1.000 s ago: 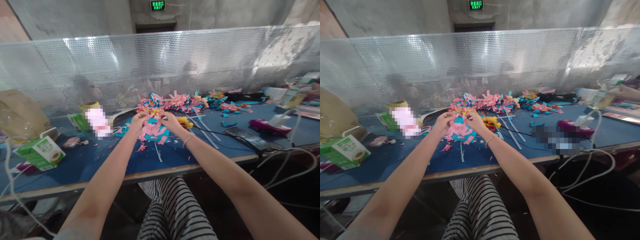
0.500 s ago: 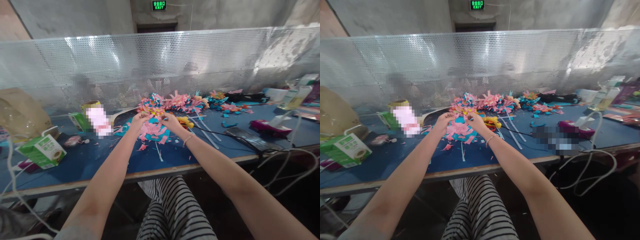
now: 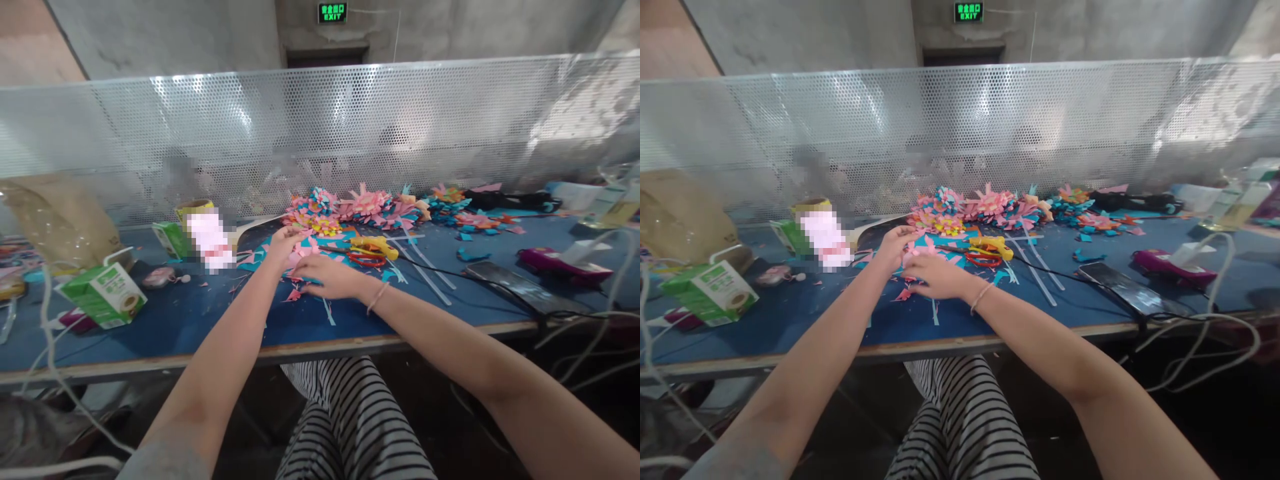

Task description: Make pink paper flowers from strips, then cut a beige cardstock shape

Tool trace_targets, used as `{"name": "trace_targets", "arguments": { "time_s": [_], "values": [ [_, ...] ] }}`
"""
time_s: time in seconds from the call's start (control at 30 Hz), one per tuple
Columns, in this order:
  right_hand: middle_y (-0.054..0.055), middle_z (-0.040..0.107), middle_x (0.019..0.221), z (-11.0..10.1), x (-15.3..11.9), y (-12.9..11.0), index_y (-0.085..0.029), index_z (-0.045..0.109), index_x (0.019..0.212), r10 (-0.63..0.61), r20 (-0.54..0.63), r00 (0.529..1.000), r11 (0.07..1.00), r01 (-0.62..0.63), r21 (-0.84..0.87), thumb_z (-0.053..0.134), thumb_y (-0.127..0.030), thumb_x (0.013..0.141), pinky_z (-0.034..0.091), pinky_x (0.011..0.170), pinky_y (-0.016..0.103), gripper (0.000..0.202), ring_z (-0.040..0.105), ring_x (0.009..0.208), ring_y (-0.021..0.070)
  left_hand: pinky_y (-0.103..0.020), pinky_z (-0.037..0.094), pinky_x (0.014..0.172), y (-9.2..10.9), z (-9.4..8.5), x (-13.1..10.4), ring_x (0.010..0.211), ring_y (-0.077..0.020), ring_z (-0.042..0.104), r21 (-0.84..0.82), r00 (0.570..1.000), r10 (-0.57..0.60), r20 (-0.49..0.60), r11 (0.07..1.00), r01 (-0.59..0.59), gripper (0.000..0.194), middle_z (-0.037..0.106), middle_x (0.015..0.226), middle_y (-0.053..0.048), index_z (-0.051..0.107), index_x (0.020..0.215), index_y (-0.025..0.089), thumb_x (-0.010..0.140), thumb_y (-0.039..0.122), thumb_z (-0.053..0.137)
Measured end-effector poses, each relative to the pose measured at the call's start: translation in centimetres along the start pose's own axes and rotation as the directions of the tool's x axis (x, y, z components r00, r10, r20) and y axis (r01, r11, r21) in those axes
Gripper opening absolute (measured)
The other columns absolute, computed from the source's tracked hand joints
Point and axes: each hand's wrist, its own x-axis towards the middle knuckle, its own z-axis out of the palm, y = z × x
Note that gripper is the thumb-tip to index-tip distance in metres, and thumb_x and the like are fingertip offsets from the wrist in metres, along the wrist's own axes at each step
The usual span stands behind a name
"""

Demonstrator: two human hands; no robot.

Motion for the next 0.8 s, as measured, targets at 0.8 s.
{"name": "trace_targets", "arguments": {
  "time_s": [0.8],
  "values": [
    [0.002, 0.063, 0.074, 0.2, -0.2, 2.4, -0.015, 0.066, 0.075, 0.439, 0.031, 0.898, 0.77, -0.393, 0.502, 0.061, -0.017, 0.069, 0.047, 0.059, 0.022, 0.009, 0.057, 0.063, 0.0097, -0.021, 0.028, 0.047, 0.4, 0.2, -0.4, 0.047, -0.0064, 0.043, 0.034, 0.999, 0.015, -0.034, 0.999, -0.014, 0.021, 0.055, 0.058, 0.004, 0.056, 0.066, 0.016, 0.05, 0.011, 0.069]
  ]
}}
